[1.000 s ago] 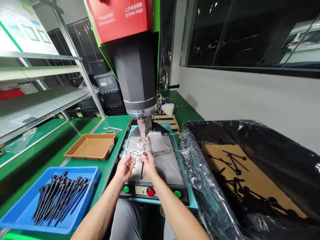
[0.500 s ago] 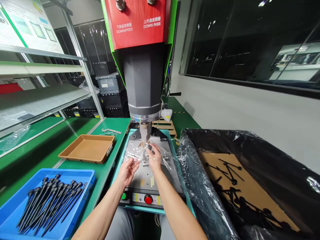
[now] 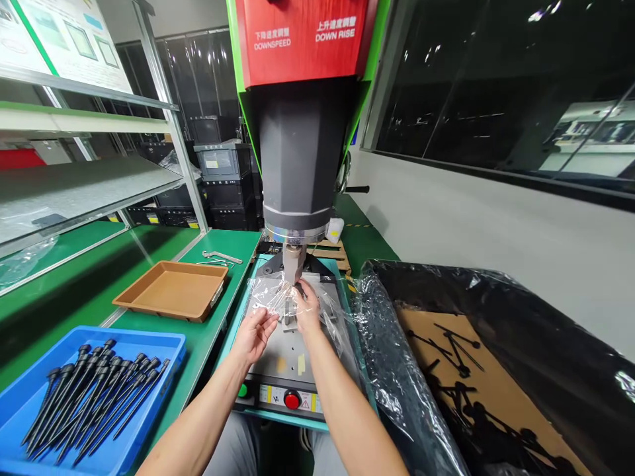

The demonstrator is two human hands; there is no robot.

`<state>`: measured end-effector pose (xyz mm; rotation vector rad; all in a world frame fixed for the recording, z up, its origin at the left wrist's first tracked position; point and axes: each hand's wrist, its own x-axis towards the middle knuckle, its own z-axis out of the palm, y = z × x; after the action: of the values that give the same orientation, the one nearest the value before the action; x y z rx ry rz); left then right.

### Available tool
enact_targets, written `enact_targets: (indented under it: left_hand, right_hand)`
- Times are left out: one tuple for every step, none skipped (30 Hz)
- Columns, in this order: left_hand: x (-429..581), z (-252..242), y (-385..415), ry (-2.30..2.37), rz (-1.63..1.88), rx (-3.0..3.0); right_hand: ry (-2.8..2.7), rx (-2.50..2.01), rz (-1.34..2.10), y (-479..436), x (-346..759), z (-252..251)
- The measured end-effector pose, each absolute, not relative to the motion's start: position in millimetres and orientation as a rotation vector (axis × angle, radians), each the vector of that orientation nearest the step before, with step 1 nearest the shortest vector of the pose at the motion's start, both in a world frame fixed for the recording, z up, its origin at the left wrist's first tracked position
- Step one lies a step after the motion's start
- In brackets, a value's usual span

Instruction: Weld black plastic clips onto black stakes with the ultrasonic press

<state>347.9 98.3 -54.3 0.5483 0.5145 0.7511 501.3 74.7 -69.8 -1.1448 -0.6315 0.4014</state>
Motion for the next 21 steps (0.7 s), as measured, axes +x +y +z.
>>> enact_targets:
  left_hand:
    - [348,-54,99,0.511,0.752,0.543]
    - [349,-55,99,0.509,0.753,0.539]
    - [349,-55,99,0.509,0.754,0.536]
    - [349,-56,99,0.508,0.755,0.534]
    - [349,-56,99,0.508,0.756,0.534]
    - [349,-57,99,0.507,0.756,0.535]
    - [349,-57,99,0.507,0.757,0.535]
    - [349,-57,99,0.507,0.757,0.534]
    - [349,-57,99,0.508,0.757,0.532]
    - [349,-57,99,0.512,0.757,0.528]
    - [348,-57,100,0.517,0.758,0.524]
    - [348,-57,100,0.522,0.759,0.520]
    - [347,-57,101,0.527,0.760,0.517]
    - [347,-57,101,0.532,0.762,0.517]
    - [346,-57,101,0.536,0.764,0.518]
    - [346,-57,102,0.541,0.765,0.519]
    - [345,-57,102,0.546,0.766,0.519]
    - [345,-58,103,0.548,0.766,0.521]
    - [345,-58,103,0.550,0.765,0.523]
    - [345,-59,103,0.549,0.764,0.526]
    - [345,-59,104,0.548,0.762,0.528]
  right_hand:
    - [-0.616,-1.131,0.398,75,500,-71]
    - [-0.599,-1.123,0.382,76,499,-72]
    - [-0.585,-1.121,0.366,77,498,-73]
    - [-0.584,-1.132,0.361,78,497,-74]
    - [-0.588,-1.149,0.363,79,497,-74]
    - [-0.595,-1.168,0.367,79,498,-74]
    - [-0.603,-1.184,0.375,80,499,-74]
    - [-0.609,-1.196,0.383,80,500,-74]
    - [-0.613,-1.201,0.392,79,502,-74]
    - [-0.619,-1.204,0.399,79,505,-73]
    - [-0.628,-1.205,0.404,78,507,-73]
    - [-0.640,-1.209,0.408,77,510,-73]
    - [-0.653,-1.213,0.410,77,512,-73]
    - [-0.665,-1.217,0.410,77,515,-72]
    - [-0.675,-1.222,0.409,76,517,-72]
    - [-0.683,-1.226,0.406,77,520,-71]
    - [-0.689,-1.230,0.405,77,522,-70]
    - [-0.698,-1.235,0.406,77,523,-70]
    - [-0.708,-1.241,0.410,77,525,-69]
    - [-0.716,-1.246,0.414,78,526,-68]
    - [-0.722,-1.252,0.420,78,526,-68]
